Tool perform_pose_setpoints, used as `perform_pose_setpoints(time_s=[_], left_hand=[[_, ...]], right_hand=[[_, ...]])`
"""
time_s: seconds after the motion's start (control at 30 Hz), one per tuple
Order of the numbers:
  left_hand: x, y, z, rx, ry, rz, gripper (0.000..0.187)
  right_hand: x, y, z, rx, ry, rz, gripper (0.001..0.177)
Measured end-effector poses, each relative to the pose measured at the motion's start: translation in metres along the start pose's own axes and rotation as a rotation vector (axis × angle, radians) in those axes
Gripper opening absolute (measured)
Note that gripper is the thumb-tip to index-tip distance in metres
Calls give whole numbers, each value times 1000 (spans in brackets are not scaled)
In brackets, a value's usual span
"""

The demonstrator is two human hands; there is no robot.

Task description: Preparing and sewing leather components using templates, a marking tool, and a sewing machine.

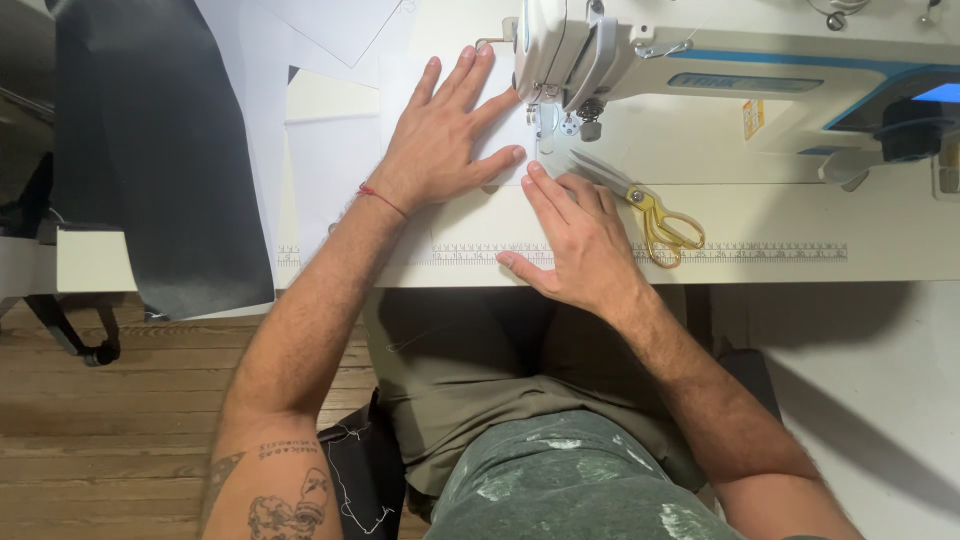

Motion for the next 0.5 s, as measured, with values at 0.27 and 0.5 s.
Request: perform_pose_setpoints(time_s=[0.27, 0.5], left_hand=[[14, 6, -4, -134, 87, -59, 75], [17, 6, -8, -130, 70, -62, 80]], right_hand=[[-3, 2, -7, 11, 8, 10, 81], [-8, 5, -10, 22, 18, 75, 78]])
Point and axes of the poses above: each hand's wrist, its own z-axis away from the middle knuckle, its own y-axis out of the palm, x = y × z, the point moved 4 cm from there along -z, towards the middle knuckle, and after that the axes turned 2 degrees about x, right-handed, at the moved point
